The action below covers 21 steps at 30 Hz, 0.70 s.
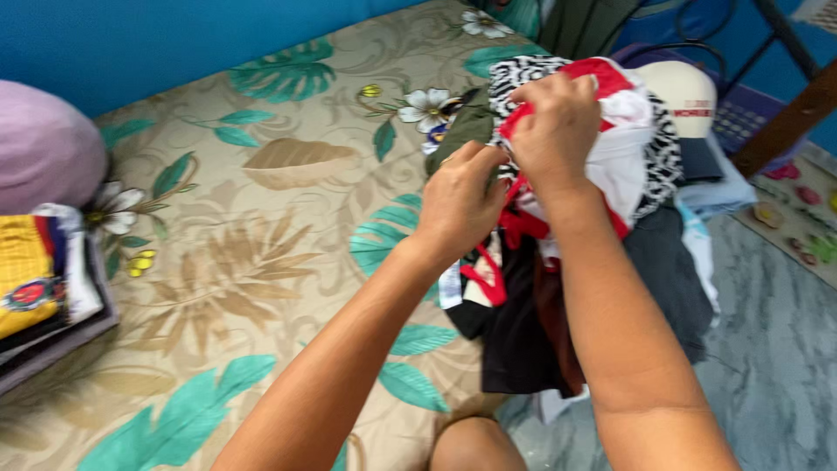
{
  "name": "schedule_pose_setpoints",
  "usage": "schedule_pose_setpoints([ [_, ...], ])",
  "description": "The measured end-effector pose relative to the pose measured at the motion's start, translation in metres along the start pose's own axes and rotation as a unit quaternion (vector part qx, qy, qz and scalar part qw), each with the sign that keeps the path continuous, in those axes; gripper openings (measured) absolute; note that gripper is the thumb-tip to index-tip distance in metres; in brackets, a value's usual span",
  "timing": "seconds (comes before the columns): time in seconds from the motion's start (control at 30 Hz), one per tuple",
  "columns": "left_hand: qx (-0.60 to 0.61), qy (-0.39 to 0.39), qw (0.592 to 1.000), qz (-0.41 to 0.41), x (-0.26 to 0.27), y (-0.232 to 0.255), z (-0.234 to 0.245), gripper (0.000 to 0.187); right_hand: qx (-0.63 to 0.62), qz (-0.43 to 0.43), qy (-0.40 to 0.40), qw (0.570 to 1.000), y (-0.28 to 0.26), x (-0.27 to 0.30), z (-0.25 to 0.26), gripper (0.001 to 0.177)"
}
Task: The person folds a black t-shirt with a gold design, a yellow and blue sports jersey, and a white tank top with red trim. They smooth each item on the bed and fold them into neat rectangles, stacking them one by one.
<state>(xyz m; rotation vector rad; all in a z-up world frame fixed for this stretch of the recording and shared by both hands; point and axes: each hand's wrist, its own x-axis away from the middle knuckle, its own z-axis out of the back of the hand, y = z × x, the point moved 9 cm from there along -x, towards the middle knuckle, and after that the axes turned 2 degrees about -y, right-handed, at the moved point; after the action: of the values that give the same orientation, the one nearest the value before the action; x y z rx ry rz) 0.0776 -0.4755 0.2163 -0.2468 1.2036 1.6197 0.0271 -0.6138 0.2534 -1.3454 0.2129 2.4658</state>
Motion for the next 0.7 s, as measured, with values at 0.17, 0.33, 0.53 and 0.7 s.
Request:
schedule_pose_setpoints([
  [0.17,-0.054,-0.002,0.998,0.021,-0.038,0.019,-0.073,0.07,-0.048,-0.045,-0.045,0.997,0.092,0.022,0.004,0.015],
  [0.33,-0.035,-0.019,0.988,0.148,-0.017,-0.011,-0.062,0.072,-0.475,-0.152,-0.109,0.86,0.063,0.042,-0.002,0.015],
  [0.53,0.434,0.103,0.879,0.168,0.072,-0.04,0.031,0.056,-0.642,-0.083,-0.199,0.736,-0.106,0.056,0.03,0.019],
  [0.7,0.392,0.19,0.867,0.243,0.191,-0.048,0.175,0.039,-0.582,-0.029,-0.254,0.772,-0.243,0.081,0.028,0.043],
])
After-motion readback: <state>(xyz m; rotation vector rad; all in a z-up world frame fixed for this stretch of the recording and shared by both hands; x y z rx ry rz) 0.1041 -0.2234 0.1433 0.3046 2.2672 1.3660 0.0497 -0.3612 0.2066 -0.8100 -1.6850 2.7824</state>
